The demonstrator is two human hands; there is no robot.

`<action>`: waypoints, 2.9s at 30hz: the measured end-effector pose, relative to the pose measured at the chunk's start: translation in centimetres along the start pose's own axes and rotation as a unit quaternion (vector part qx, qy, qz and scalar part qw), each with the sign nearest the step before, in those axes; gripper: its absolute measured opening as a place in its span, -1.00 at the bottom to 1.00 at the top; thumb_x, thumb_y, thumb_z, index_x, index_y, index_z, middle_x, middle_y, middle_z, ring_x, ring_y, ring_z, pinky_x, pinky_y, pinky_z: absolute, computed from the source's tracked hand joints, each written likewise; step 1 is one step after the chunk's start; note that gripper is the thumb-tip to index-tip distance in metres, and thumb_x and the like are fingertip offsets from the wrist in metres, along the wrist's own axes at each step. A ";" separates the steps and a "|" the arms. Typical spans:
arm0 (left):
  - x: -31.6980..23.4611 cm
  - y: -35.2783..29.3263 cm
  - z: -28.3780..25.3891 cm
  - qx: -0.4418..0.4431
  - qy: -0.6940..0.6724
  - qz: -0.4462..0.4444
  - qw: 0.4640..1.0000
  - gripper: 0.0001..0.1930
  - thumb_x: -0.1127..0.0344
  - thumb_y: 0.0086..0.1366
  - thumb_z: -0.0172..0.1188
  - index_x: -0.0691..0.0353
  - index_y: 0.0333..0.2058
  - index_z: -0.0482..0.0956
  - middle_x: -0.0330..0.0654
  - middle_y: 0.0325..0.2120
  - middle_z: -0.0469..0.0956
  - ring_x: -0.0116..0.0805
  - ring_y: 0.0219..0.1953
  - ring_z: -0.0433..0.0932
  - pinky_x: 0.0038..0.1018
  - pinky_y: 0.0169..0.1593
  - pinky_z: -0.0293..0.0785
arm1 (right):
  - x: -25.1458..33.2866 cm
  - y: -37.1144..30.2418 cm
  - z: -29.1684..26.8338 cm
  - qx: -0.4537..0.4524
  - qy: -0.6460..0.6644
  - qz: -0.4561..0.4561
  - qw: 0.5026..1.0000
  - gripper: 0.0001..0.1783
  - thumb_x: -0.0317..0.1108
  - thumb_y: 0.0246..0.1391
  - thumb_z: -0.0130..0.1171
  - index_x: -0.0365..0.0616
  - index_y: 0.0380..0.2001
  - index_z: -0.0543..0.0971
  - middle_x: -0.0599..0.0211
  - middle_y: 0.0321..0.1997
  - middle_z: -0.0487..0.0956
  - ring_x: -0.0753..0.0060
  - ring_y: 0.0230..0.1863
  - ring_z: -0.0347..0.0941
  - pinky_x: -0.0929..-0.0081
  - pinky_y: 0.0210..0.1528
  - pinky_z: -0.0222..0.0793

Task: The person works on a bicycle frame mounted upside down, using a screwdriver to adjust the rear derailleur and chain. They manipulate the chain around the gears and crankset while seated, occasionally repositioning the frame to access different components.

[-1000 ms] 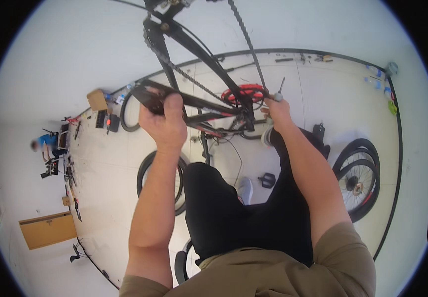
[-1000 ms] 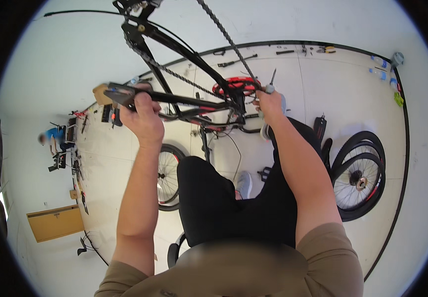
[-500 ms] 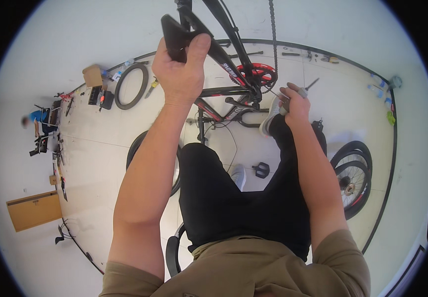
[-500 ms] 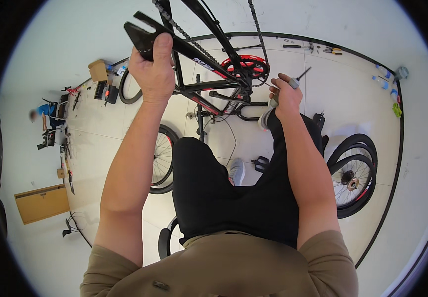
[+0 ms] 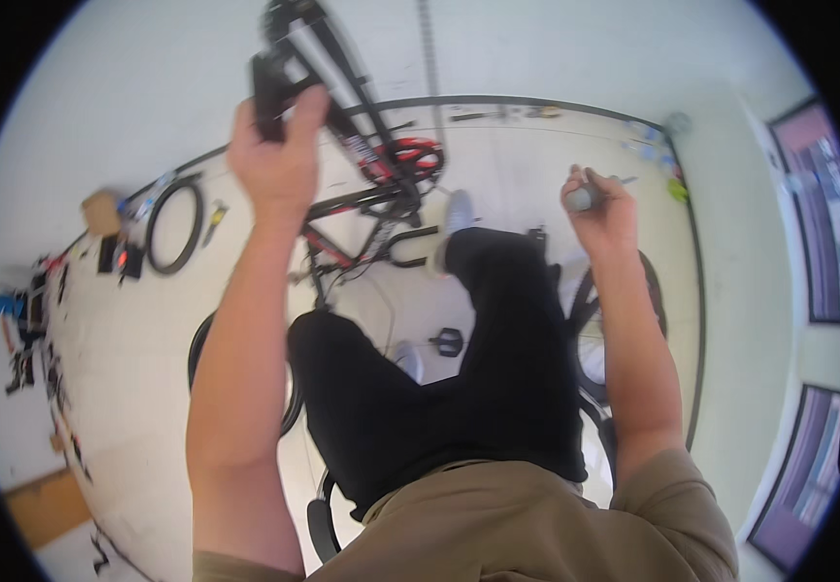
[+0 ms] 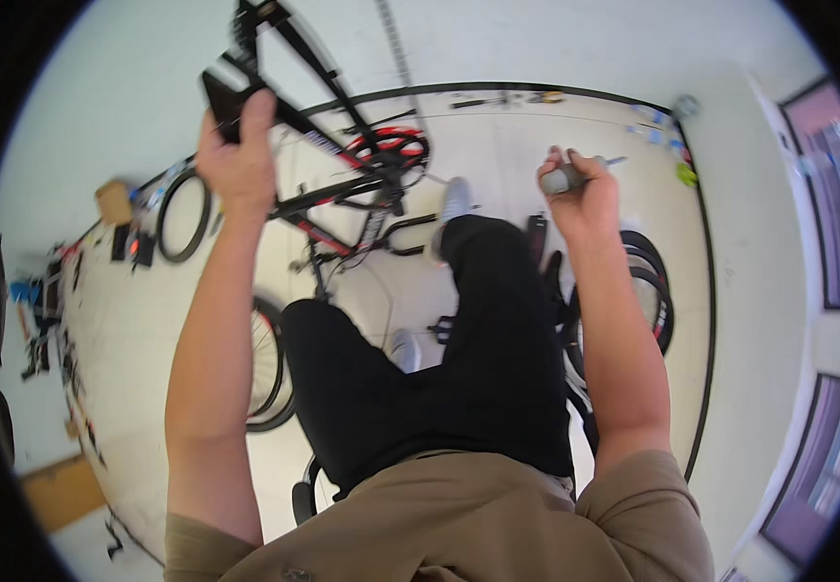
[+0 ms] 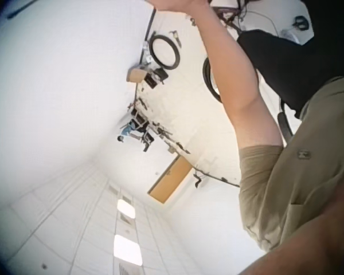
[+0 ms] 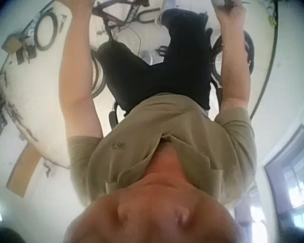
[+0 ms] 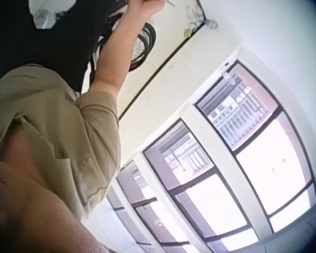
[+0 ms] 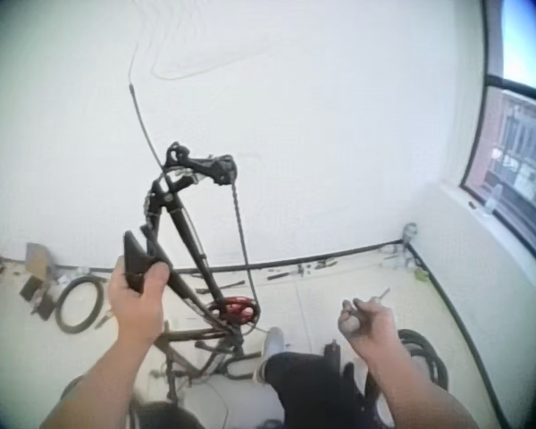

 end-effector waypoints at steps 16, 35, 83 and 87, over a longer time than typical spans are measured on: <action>3.0 0.9 -2.5 0.020 0.045 -0.031 0.998 -0.71 0.13 0.33 0.22 0.26 -0.35 0.47 -0.40 -0.68 0.32 -0.64 -0.64 0.22 -0.61 -0.57 0.14 | -5.3 -19.6 -5.6 -0.106 -0.029 0.181 0.977 -0.75 -0.38 0.12 0.08 -0.17 -0.13 0.40 0.31 -0.35 0.42 0.46 -0.44 0.34 0.55 -0.48 0.27; 1.6 -0.7 -1.7 -0.007 0.037 -0.089 0.995 -0.76 0.22 0.31 0.22 0.24 -0.42 0.44 -0.34 -0.67 0.40 -0.58 -0.67 0.29 -0.58 -0.61 0.18 | -3.1 -18.7 -6.4 -0.110 0.078 0.139 0.981 -0.72 -0.40 -0.02 0.09 -0.04 -0.18 0.37 0.31 -0.44 0.40 0.47 -0.55 0.26 0.48 -0.50 0.21; -3.8 -1.8 -0.2 0.105 0.045 -0.033 0.993 -0.44 0.07 0.13 0.30 0.21 0.00 0.30 -0.02 -0.62 0.50 -0.03 -0.50 0.56 -0.30 -0.36 0.45 | -14.4 -9.1 25.1 0.365 -0.486 -0.225 0.762 -0.67 -0.27 0.33 0.03 -0.35 -0.04 0.49 0.30 -0.15 0.55 0.55 -0.14 0.42 0.56 -0.08 0.33; -2.8 -3.4 -2.5 0.122 0.180 -0.067 0.974 -0.05 0.07 0.12 0.31 0.23 0.36 -0.04 0.17 -0.06 0.45 0.06 -0.01 0.43 -0.21 0.10 0.30 | -15.2 -8.7 26.5 0.344 -0.508 -0.226 0.757 -0.74 -0.21 0.28 0.11 -0.20 -0.37 0.49 0.50 -0.50 0.45 0.67 -0.46 0.31 0.62 -0.42 0.22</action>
Point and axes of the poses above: each hand's wrist, its own y-axis towards the middle knuckle, its own z-axis out of the palm, x = y × z, the point moved 9 cm from there along y, towards the middle knuckle
